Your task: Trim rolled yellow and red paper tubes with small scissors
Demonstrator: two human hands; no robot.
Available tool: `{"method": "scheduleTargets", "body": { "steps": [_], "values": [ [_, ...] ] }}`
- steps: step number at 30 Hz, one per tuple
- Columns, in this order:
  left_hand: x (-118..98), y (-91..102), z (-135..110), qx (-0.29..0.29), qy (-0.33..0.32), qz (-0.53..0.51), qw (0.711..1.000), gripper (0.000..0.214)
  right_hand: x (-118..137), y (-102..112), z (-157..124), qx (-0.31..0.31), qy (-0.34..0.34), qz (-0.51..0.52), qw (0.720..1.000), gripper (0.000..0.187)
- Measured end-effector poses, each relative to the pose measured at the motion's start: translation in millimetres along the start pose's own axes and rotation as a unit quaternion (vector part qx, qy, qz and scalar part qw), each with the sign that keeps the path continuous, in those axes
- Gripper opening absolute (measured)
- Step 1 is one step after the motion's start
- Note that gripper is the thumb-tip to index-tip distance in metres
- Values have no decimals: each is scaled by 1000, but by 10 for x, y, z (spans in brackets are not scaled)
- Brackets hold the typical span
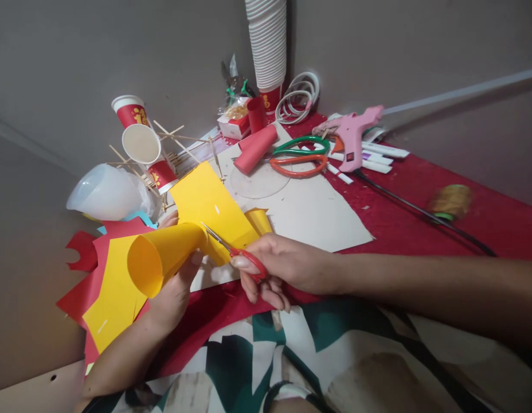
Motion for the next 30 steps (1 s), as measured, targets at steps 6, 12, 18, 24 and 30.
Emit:
{"method": "scheduleTargets", "body": {
  "steps": [6,12,18,24,30],
  "values": [
    [-41,-25,-20,2,6,17,1000,53,-1,-10,13,-34,17,-5,999,53],
    [-79,-107,-13,18,25,-12,999,53,-54,-5,17,-68,26,-21,997,51],
    [26,-179,-45,26,79,-96,992,55,-77,-11,10,-88,19,-20,996,50],
    [81,-211,-54,4,106,-165,980,57,-62,25,-2,-104,34,-34,993,49],
    [37,-192,-25,13,90,-133,987,62,-97,1,18,-60,16,10,998,55]
  ]
}}
Point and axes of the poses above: each hand's wrist, its own z-axis towards the middle knuckle, its own y-axis out of the back of the hand, x = y × z, the point moved 6 cm from there along z, towards the middle knuckle, and after that the axes turned 6 degrees about -z, right-handed, at the moved point
